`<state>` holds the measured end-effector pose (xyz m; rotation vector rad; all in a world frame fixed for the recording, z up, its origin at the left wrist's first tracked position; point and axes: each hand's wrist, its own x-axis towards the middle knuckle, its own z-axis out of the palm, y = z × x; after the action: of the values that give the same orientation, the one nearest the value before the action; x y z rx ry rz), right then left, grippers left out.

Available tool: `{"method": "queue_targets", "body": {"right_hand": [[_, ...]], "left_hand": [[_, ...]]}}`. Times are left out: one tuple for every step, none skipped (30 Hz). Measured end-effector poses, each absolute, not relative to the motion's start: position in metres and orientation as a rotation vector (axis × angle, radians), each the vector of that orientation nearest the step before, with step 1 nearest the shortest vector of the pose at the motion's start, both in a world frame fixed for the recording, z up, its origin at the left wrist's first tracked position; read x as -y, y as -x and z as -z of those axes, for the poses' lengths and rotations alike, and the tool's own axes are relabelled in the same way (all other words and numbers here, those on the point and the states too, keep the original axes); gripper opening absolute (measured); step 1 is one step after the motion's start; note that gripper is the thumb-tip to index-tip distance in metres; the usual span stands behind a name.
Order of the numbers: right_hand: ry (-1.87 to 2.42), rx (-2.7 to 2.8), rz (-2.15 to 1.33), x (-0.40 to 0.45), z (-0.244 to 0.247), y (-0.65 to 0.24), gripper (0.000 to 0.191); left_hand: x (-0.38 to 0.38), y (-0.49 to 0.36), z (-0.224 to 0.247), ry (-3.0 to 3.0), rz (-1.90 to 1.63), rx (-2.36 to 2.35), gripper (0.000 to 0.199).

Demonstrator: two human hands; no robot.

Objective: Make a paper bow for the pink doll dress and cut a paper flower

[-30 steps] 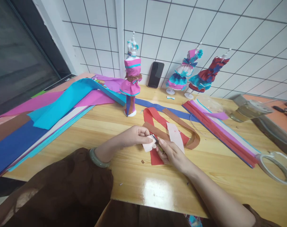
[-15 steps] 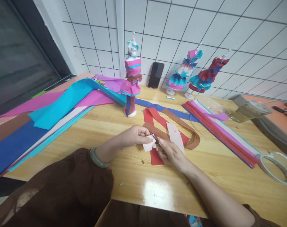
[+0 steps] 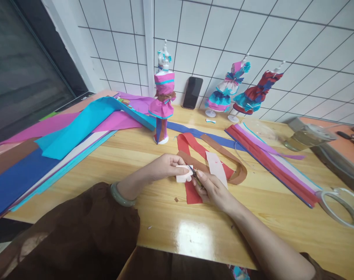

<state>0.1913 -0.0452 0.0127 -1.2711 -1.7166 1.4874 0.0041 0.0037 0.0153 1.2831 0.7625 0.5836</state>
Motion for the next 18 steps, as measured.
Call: {"method": "queue_targets", "body": {"right_hand": [[1.274,1.719,-1.479,0.0451,-0.0125,-0.1916,0.041],[1.274,1.717,-1.475,0.045,-0.0123,-0.1919,0.041],[1.27,1.713,-1.477,0.0449,-0.0121,-0.192,0.041],[1.264,1.708,-1.483,0.0449,-0.0121,-0.1921,0.041],[1.258,1.7,-1.488,0.0448,-0.0122,-0.1921,0.041],[1.253,1.693,-1.496,0.0447,-0.0124,-0.1921,0.04],[1.25,1.685,-1.504,0.0446,-0.0126,-0.192,0.04],[1.25,1.677,-1.507,0.0444,-0.013,-0.1919,0.04],[1.255,1.672,-1.504,0.0442,-0.0133,-0.1919,0.04],[1.264,1.669,-1.496,0.044,-0.0135,-0.1919,0.04],[1.273,1.671,-1.484,0.0437,-0.0137,-0.1919,0.04],[1.281,1.678,-1.469,0.0434,-0.0138,-0.192,0.04],[1.286,1.685,-1.454,0.0431,-0.0138,-0.192,0.041],[1.288,1.688,-1.446,0.0429,-0.0136,-0.1921,0.041],[1.286,1.686,-1.448,0.0428,-0.0134,-0.1922,0.041],[1.282,1.681,-1.455,0.0427,-0.0132,-0.1924,0.042],[1.279,1.677,-1.46,0.0427,-0.013,-0.1925,0.042],[1.278,1.674,-1.461,0.0428,-0.013,-0.1926,0.041]], "left_hand": [[-0.0037,-0.004,-0.0153,-1.274,-0.59,-0.756,0.026],[-0.0038,-0.0039,-0.015,-1.266,-0.595,-0.745,0.026],[-0.0039,-0.0039,-0.0144,-1.259,-0.6,-0.732,0.026],[-0.0041,-0.004,-0.0136,-1.25,-0.607,-0.719,0.026],[-0.0043,-0.0041,-0.0129,-1.24,-0.616,-0.704,0.026],[-0.0045,-0.0043,-0.0123,-1.233,-0.625,-0.689,0.026],[-0.0046,-0.0045,-0.0119,-1.23,-0.637,-0.677,0.026],[-0.0046,-0.0048,-0.0119,-1.228,-0.647,-0.672,0.026],[-0.0046,-0.005,-0.0121,-1.226,-0.655,-0.673,0.026],[-0.0044,-0.0051,-0.0126,-1.223,-0.659,-0.676,0.027],[-0.0042,-0.0052,-0.0132,-1.22,-0.656,-0.677,0.027],[-0.0039,-0.0053,-0.0138,-1.219,-0.644,-0.677,0.028],[-0.0037,-0.0052,-0.0143,-1.225,-0.623,-0.673,0.029],[-0.0035,-0.0051,-0.0146,-1.239,-0.599,-0.667,0.03],[-0.0035,-0.0049,-0.0147,-1.259,-0.578,-0.665,0.031],[-0.0036,-0.0048,-0.0146,-1.279,-0.562,-0.666,0.03],[-0.0037,-0.0046,-0.0143,-1.293,-0.554,-0.672,0.03],[-0.004,-0.0046,-0.0141,-1.301,-0.556,-0.679,0.03]]}}
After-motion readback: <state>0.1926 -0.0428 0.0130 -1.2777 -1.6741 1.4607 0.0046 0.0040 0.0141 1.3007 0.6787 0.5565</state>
